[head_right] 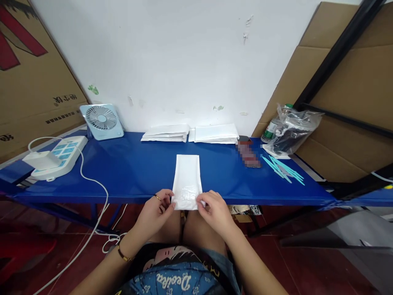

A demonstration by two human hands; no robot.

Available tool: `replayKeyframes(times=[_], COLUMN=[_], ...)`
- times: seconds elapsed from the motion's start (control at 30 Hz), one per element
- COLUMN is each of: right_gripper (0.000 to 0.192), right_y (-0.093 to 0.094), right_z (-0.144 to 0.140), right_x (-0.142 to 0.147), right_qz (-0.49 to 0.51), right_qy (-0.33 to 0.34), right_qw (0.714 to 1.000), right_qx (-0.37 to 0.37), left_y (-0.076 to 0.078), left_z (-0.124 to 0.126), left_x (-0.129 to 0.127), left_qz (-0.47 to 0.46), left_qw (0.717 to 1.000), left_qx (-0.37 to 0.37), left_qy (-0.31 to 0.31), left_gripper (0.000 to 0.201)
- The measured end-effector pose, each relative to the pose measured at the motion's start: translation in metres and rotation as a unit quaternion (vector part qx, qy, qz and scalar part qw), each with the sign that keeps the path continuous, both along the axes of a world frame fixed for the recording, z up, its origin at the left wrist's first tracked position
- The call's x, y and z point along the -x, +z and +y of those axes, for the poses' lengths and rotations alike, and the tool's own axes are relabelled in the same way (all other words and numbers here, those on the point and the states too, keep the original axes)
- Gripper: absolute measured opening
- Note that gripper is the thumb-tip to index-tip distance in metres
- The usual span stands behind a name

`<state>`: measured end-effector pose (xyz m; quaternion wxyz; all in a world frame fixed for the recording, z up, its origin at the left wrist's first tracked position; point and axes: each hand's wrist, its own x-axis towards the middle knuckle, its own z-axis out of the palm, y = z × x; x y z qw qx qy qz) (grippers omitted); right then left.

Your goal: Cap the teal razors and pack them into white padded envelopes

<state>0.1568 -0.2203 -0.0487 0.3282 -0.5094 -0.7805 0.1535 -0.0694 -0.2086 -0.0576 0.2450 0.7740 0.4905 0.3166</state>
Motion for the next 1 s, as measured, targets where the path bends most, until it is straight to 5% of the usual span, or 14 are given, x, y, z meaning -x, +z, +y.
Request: replayKeyframes(times=[0.13, 0.27, 0.47, 0.6, 0.73, 0.83, 0.9, 1.0], right_gripper=[0.012, 0.014, 0.023, 0.024, 0.020, 0.021, 0.024, 0.022], right_y=[0.000, 0.002, 0.018, 0.054, 0.121, 0.164, 0.174, 0.161], right_z=[0.001, -0.001, -0.007, 0.012, 0.059, 0.119, 0.169, 0.242], right_x=[0.000, -0.001, 0.015, 0.017, 0.013, 0.023, 0.037, 0.062], right_qz=[-0.010, -0.025, -0.193, -0.229, -0.058, 0.156, 0.309, 0.461], right_qy=[-0.008, 0.001, 0.020, 0.050, 0.031, -0.009, 0.019, 0.018], right_qw=[1.000, 0.999, 0.964, 0.951, 0.983, 0.983, 0.951, 0.881], right_qx=[0.001, -0.020, -0.179, -0.201, -0.173, -0.098, -0.002, 0.102], left_y=[0.000, -0.003, 0.005, 0.021, 0.027, 0.021, 0.015, 0.009], left_z=[0.001, 0.004, 0.010, 0.019, 0.035, 0.050, 0.057, 0.063], left_x=[0.005, 0.006, -0.004, -0.003, 0.015, 0.031, 0.038, 0.044], left_qz=[0.128, 0.200, 0.167, 0.053, -0.090, -0.108, -0.100, -0.102], left_qw=[0.971, 0.942, 0.945, 0.952, 0.950, 0.957, 0.965, 0.968], left_qx=[-0.184, -0.234, -0.262, -0.296, -0.286, -0.229, -0.198, -0.187], left_qy=[-0.081, -0.132, -0.105, -0.058, 0.080, 0.139, 0.140, 0.134], left_gripper=[0.028, 0.020, 0.017, 0.019, 0.046, 0.043, 0.039, 0.036])
